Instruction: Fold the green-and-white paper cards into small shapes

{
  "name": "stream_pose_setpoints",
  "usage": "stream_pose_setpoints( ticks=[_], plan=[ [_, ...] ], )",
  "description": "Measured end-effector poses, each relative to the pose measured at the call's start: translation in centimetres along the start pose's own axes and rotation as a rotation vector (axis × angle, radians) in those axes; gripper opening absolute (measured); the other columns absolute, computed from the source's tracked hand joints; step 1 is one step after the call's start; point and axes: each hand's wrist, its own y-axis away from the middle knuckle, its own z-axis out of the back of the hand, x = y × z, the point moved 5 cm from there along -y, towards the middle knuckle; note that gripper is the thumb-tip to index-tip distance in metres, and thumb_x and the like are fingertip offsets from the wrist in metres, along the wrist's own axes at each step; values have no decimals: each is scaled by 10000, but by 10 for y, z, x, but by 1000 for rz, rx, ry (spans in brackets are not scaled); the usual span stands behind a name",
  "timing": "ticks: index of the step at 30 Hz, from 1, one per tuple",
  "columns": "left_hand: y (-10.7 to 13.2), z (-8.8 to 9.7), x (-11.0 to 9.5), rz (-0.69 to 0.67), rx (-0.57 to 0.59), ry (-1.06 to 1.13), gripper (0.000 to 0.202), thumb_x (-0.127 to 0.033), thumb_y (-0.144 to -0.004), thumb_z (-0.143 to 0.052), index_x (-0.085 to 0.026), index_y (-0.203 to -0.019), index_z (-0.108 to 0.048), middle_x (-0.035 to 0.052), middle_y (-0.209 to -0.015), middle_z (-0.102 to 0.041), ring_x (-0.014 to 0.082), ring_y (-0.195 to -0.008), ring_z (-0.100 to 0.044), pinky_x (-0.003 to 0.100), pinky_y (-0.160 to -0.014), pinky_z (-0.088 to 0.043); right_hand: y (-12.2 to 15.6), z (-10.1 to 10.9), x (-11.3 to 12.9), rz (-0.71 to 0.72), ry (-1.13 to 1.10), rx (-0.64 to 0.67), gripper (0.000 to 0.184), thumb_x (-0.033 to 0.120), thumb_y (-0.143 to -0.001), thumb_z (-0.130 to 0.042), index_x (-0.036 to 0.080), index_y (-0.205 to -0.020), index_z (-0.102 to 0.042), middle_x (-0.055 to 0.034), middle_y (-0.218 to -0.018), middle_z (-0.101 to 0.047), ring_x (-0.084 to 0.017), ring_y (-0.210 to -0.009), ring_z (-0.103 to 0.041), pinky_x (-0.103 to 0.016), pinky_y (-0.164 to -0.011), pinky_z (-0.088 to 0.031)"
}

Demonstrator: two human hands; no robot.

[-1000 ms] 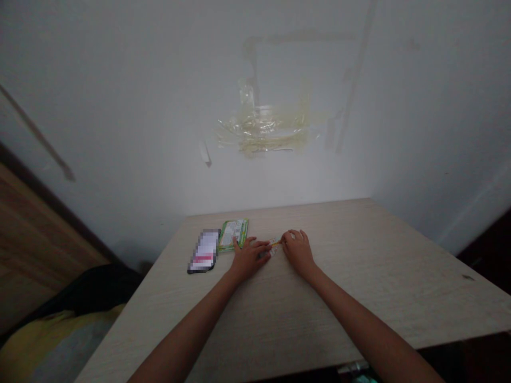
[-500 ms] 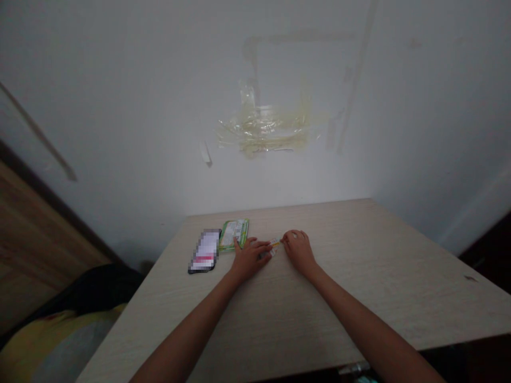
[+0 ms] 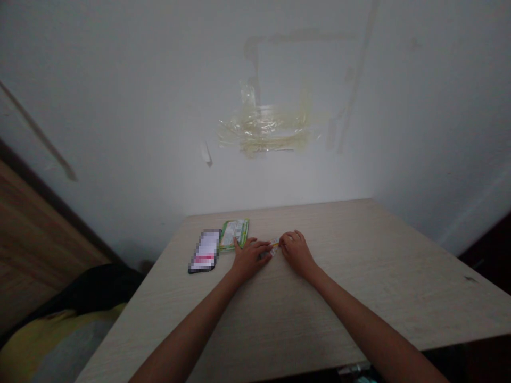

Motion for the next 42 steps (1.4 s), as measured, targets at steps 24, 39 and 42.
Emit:
stream_pose_setpoints(
  ticks=[24,39,42],
  plan=[
    [0,-1,1,-6,-10,27,311,-497,-898,-503,-461,-1191,-603,-48,-1282,-627,305,-1284,-412,755,-1036,113,7,8,20,156,-154,85,131,128,-813,-540,220,-900,-574,-38,-987,-652,-187,-1067,-572,-509,-1125,-267],
    [2,-1,1,-32,-38,44,290,-491,-904,-496,-481,-1172,-606,-74,-1268,-635,317,-1317,-378,768,-1001,164,7,5,13,94,-82,34,121,131,-804,-571,216,-882,-610,-64,-1025,-651,-212,-1120,-551,-499,-1097,-303],
    [1,-2,2,-30,-34,38,299,-495,-904,-490,-473,-1177,-611,-58,-1271,-634,328,-1323,-374,761,-1006,166,7,4,11,63,-28,19,136,127,-806,-569,216,-896,-616,-68,-1003,-660,-229,-1148,-538,-505,-1089,-308]
  ],
)
